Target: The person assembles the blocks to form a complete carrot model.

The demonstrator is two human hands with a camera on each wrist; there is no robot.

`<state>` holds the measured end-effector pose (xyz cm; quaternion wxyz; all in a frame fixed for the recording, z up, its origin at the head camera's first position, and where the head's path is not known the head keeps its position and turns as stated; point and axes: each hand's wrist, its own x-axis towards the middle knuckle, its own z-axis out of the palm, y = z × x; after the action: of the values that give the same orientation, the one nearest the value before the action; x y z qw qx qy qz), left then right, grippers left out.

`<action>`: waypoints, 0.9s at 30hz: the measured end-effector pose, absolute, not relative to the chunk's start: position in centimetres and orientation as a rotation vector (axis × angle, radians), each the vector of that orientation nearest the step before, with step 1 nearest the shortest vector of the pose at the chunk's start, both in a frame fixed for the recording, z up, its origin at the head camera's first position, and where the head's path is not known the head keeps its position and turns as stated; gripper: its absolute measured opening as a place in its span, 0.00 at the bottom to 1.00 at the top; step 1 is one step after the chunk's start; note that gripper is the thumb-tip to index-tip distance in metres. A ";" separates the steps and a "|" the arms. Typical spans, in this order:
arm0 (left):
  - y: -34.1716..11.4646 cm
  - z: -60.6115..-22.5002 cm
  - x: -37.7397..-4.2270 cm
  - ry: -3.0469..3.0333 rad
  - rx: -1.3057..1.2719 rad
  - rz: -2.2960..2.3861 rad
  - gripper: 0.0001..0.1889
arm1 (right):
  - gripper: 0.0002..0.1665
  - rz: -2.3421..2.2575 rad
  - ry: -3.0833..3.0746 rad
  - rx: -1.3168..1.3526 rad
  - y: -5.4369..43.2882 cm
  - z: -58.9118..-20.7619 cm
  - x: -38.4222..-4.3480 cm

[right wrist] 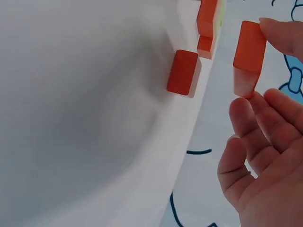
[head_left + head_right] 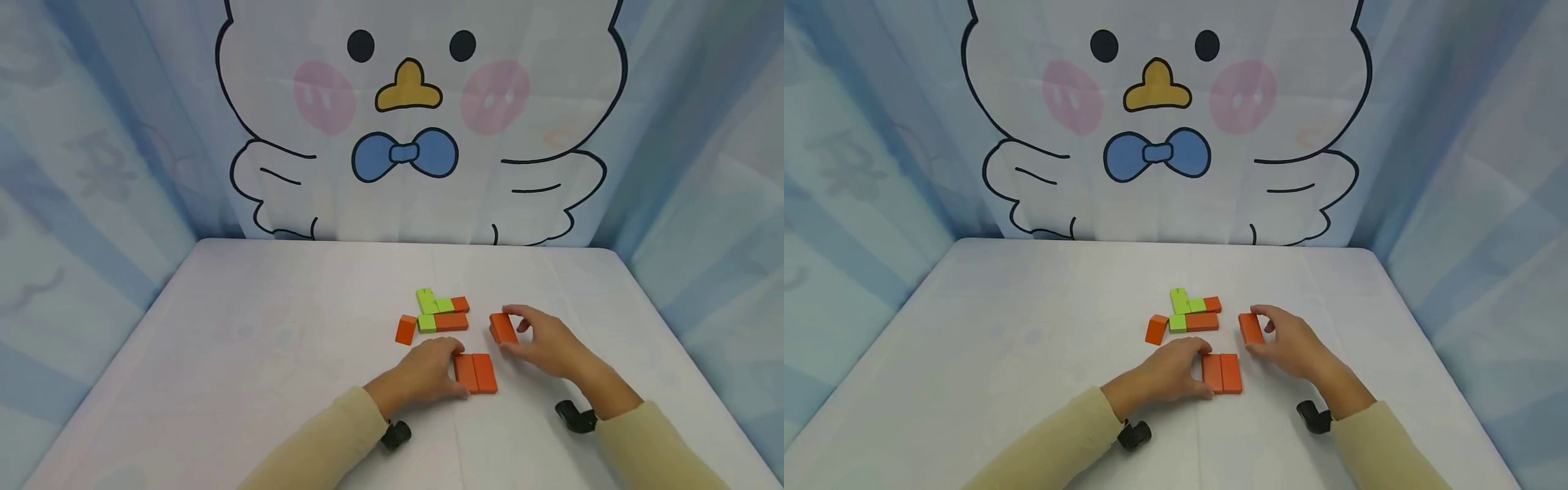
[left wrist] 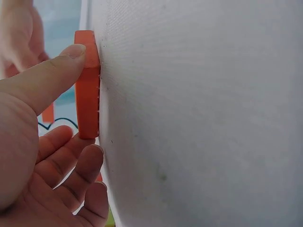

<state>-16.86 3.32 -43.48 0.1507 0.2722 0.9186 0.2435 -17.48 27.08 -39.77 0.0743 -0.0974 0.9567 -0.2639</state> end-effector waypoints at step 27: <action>6.0 -43.6 -15.9 2.659 0.837 0.661 0.34 | 0.41 -0.804 2.771 -0.250 28.9 -42.0 -12.1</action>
<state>-15.86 6.00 -43.58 0.1381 0.2893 0.9192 0.2286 -12.06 28.92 -42.01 0.1223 -0.0856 0.9496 -0.2756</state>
